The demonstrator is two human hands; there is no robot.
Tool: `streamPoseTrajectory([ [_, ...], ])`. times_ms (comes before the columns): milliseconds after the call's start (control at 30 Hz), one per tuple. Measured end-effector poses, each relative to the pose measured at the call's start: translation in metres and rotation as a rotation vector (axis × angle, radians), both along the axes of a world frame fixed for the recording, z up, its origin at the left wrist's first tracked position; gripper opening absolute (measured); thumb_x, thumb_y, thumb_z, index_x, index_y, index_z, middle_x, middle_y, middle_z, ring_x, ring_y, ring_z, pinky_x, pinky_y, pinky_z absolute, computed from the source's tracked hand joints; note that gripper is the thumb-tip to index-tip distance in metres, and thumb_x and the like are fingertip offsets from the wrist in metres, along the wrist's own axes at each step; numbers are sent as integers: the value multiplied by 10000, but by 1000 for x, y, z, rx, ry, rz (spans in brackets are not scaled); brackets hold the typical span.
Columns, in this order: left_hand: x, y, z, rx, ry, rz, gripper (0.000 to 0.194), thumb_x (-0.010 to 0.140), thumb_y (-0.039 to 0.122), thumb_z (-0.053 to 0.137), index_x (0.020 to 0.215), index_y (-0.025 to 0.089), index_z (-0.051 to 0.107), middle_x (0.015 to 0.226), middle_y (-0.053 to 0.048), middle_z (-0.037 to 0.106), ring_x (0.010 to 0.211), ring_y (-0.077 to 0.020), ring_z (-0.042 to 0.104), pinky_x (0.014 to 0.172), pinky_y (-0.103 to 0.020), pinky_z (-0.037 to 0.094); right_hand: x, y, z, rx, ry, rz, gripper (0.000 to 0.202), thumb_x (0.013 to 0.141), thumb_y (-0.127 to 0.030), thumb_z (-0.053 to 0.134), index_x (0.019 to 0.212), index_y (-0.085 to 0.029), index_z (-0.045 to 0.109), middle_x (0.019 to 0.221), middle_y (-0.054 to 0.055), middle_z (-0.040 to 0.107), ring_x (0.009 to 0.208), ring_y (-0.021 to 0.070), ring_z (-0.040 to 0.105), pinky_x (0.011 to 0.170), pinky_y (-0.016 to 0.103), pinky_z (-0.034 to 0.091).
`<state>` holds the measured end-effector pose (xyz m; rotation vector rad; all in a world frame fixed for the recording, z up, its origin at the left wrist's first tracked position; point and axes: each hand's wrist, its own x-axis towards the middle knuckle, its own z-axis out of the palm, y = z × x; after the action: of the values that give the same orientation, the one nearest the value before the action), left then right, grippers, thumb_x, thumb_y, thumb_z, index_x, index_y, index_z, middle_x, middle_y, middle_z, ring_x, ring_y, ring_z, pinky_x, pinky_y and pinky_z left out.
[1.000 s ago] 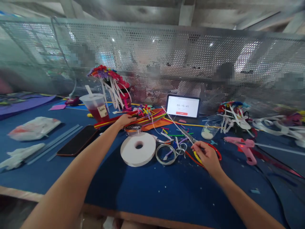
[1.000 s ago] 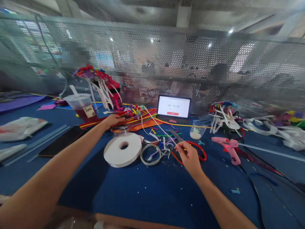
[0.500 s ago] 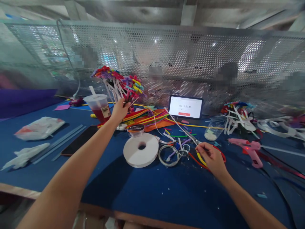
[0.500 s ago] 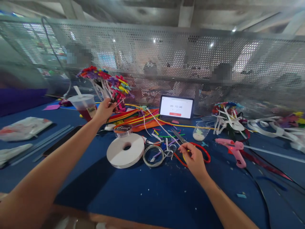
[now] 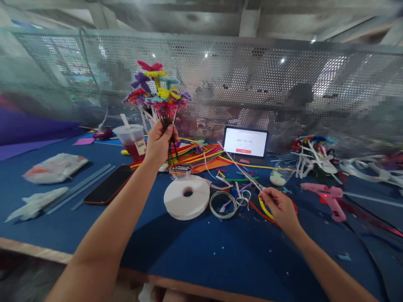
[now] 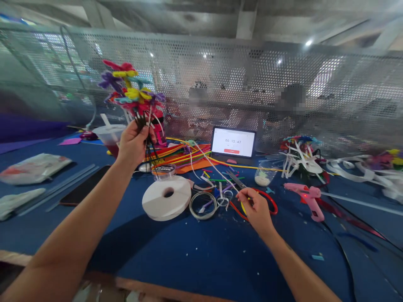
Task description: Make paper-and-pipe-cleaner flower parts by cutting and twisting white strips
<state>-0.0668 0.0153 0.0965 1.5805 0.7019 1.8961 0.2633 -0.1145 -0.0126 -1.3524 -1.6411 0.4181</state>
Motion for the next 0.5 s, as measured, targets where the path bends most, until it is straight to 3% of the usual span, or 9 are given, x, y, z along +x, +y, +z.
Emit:
streamPoseTrajectory([
  [400, 3, -8, 5, -41, 77, -9, 174, 782, 93, 535, 923, 167, 606, 603, 30, 537, 416, -29, 369, 380, -199, 241, 3, 1, -1, -3, -21, -4, 234, 825, -389, 485, 747, -193, 586, 706, 29, 634, 685, 162, 601, 622, 250, 461],
  [500, 2, -11, 5, 19, 137, 62, 185, 799, 83, 504, 932, 165, 602, 619, 28, 544, 418, -30, 343, 394, -204, 239, 3, 1, -2, -9, -13, -4, 234, 826, -390, 486, 749, -191, 582, 710, 32, 635, 683, 161, 601, 619, 251, 461],
])
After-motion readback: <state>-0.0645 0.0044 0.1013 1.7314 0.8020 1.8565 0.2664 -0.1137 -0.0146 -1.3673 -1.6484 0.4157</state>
